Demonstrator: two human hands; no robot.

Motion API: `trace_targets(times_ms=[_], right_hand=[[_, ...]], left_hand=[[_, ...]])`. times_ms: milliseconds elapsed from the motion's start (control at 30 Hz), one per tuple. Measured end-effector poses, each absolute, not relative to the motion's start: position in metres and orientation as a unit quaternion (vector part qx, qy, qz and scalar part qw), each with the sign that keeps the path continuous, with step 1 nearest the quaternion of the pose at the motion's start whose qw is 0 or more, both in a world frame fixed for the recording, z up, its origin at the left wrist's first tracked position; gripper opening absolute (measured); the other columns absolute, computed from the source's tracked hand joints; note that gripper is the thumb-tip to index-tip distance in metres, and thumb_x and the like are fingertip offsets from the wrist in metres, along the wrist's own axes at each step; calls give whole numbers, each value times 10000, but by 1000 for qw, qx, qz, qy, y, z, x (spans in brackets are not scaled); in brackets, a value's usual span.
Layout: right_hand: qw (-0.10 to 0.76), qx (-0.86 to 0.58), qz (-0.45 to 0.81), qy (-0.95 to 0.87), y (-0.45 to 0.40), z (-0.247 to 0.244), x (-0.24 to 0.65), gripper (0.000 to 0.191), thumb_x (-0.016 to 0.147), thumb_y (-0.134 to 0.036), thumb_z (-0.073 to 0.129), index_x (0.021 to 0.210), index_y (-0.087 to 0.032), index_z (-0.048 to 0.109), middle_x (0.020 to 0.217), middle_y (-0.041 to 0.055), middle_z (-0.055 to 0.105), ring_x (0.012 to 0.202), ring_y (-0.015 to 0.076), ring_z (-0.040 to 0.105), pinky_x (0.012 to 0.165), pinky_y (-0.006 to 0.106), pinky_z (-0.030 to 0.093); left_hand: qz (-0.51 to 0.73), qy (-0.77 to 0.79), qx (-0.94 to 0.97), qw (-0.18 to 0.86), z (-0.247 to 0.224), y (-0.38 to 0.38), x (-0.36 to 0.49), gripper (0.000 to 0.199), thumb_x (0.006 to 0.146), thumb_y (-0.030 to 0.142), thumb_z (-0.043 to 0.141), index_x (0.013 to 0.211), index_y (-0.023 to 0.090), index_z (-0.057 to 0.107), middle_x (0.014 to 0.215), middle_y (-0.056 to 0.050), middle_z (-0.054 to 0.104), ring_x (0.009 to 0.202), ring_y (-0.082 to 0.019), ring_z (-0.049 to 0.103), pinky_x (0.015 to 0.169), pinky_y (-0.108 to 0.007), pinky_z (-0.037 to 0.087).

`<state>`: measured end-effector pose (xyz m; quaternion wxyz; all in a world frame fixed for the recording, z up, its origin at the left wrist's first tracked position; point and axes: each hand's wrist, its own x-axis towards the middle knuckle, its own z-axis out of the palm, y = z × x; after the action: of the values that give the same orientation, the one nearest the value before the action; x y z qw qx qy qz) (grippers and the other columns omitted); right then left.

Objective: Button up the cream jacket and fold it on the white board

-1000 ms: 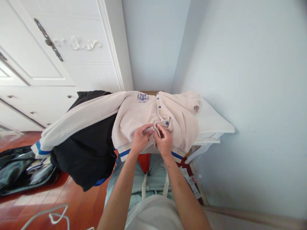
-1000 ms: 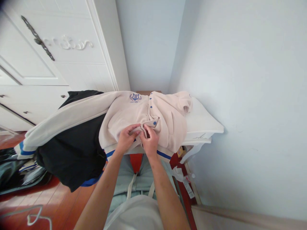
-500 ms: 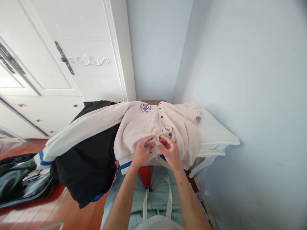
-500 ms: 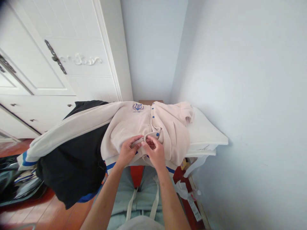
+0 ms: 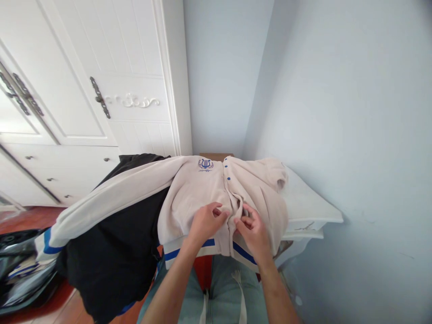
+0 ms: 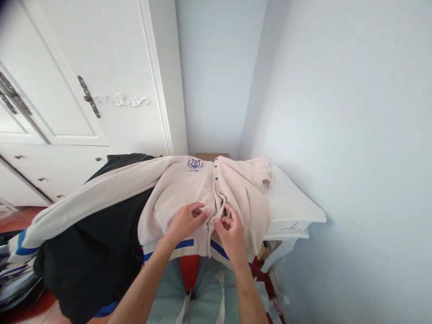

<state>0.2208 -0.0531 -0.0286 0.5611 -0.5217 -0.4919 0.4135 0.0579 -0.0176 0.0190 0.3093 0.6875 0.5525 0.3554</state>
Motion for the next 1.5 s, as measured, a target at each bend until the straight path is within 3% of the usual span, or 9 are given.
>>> trace_targets(times_ms=[133,233,367,500,633,833,1067,1500], right_hand=[[552,-505,478,-460,-65,-40,233,1047,729,-588,720,1498,-23,289,846,77,615,727,132,623,688,229,558],[524,-543,478,-449,-65,-39,237,1082,701,-687,696,1481,-37,323,943,111,622,763,163,640,610,231,548],[518,-624,339,-477,-51,-19,236,953,739,-753,614,1389,-68,487,923,100,624,714,145,619,522,190,461],[491,-661,211,-528,-28,-5,235,740,712,-584,701,1237,-67,625,822,78,618,719,128,591,580,161,414],[472,-632,317,-526,-11,-9,238,730,721,-433,662,1332,-43,579,840,74,634,665,109,589,569,149,417],[524,-573,415,-475,-9,-9,237,954,677,-559,689,1422,5,497,890,99,644,644,117,595,591,175,462],[566,-594,309,-480,5,-5,222,831,718,-568,665,1331,-10,603,966,120,643,923,185,646,853,224,497],[597,-579,327,-449,1,-20,217,887,703,-640,684,1341,-28,607,989,117,640,904,167,643,843,211,500]], left_hand=[[308,571,712,269,27,-15,64,357,722,437,708,988,204,758,818,-89,740,786,-271,681,678,-296,414],[295,579,723,233,26,-15,71,254,712,337,705,927,213,757,818,-79,738,831,-288,685,684,-290,403],[328,577,711,230,19,-14,78,274,739,226,623,984,221,746,821,-72,741,836,-276,688,703,-298,417],[371,573,664,305,9,-8,77,334,749,234,616,1070,202,703,821,-51,734,792,-230,683,691,-286,447],[436,541,612,377,0,-2,76,348,719,240,658,1057,160,676,818,-62,729,750,-201,683,685,-275,474],[507,531,562,381,-1,-1,87,312,740,284,686,1027,160,671,855,-70,738,775,-198,700,726,-289,513],[583,501,554,319,-9,6,100,202,796,315,674,929,163,686,874,-62,737,814,-186,701,771,-294,534],[556,494,628,227,-21,5,99,96,834,233,644,894,192,706,875,-28,745,823,-172,695,807,-299,532]])
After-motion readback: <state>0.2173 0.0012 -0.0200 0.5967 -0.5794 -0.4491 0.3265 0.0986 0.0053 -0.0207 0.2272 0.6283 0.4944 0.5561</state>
